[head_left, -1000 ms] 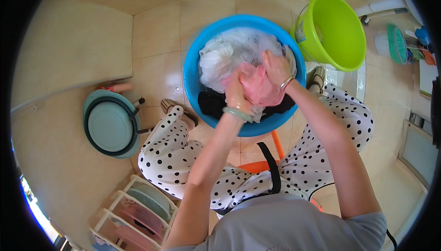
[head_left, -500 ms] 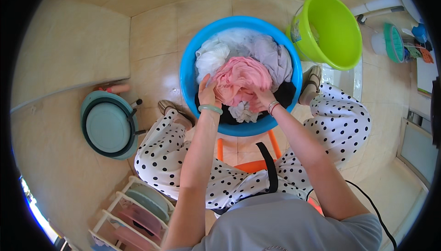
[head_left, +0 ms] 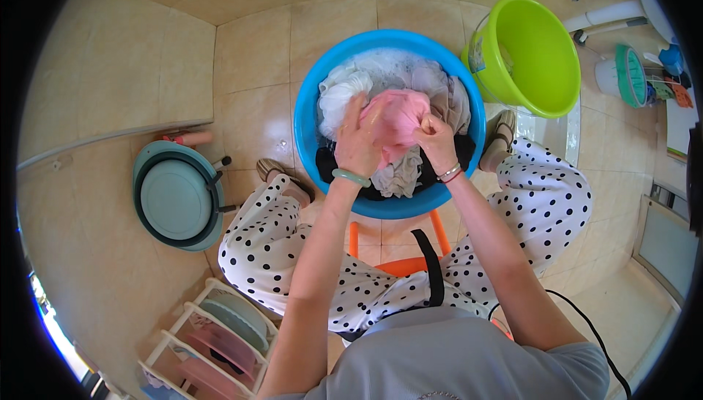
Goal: The person sits on a small stool and hand-washes a pile of clothes in a blue basin filled with soapy water. They repeatedly scrub, squeeze, and rinse various garments, including a pink shirt and white items, using both hands.
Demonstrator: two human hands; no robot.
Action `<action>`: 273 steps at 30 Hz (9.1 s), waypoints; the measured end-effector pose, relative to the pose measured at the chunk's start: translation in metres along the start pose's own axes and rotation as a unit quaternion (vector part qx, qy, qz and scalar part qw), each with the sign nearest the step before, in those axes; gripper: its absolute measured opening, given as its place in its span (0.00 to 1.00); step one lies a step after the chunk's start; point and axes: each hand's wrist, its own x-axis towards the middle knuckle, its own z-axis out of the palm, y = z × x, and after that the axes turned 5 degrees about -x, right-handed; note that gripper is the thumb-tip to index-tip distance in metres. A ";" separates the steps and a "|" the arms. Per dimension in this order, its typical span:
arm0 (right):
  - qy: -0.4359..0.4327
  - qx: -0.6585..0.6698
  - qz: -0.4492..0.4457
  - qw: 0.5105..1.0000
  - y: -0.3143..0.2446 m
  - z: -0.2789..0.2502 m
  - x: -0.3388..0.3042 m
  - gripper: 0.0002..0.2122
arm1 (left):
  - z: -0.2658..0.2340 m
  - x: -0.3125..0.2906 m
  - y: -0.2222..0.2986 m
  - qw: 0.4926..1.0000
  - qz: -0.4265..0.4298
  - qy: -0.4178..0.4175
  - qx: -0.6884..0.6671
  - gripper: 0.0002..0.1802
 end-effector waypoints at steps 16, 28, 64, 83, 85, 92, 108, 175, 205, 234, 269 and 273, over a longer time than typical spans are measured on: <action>-0.129 -0.084 0.115 0.981 0.051 -0.001 0.004 0.27 | 0.026 0.013 -0.030 0.674 -0.275 0.178 -0.663 0.24; 0.012 -0.352 -0.109 0.930 0.042 0.019 0.110 0.33 | 0.094 0.014 -0.047 0.961 -0.167 0.208 -0.078 0.31; -0.256 -0.478 -0.259 0.800 0.020 0.041 0.004 0.08 | 0.165 0.019 -0.057 0.254 -0.289 -0.022 -0.923 0.25; -0.335 -0.701 0.054 0.628 0.205 0.051 0.162 0.18 | 0.234 0.032 -0.125 0.373 -0.615 0.098 -0.688 0.16; -0.343 -0.708 0.029 0.616 0.173 0.071 0.146 0.17 | 0.238 0.032 -0.138 0.252 -0.649 0.094 -0.712 0.14; -0.231 -0.598 -0.250 0.726 0.061 0.058 0.048 0.09 | 0.258 0.010 -0.138 0.598 -0.198 0.074 -0.773 0.22; -0.366 -0.716 0.055 0.592 0.101 0.084 0.130 0.13 | 0.232 0.038 -0.133 0.422 -0.581 0.007 -0.696 0.22; -0.288 -0.537 -0.236 0.757 0.090 0.047 0.054 0.05 | 0.262 0.024 -0.174 0.489 -0.455 0.024 -0.744 0.23; -0.156 -0.228 -0.177 0.944 -0.041 0.051 -0.004 0.09 | 0.162 0.010 -0.068 0.810 -0.330 0.132 -0.466 0.21; 0.078 0.009 -0.087 0.993 -0.142 -0.027 0.043 0.06 | 0.011 0.020 -0.021 0.693 -0.158 -0.134 -0.690 0.20; -0.206 -0.014 0.002 0.978 -0.086 0.004 0.053 0.23 | 0.041 0.027 0.001 0.797 -0.158 0.163 -0.559 0.19; -0.124 -0.267 -0.110 0.949 -0.034 -0.011 0.063 0.18 | -0.015 0.042 0.017 0.710 -0.159 0.175 -0.664 0.13</action>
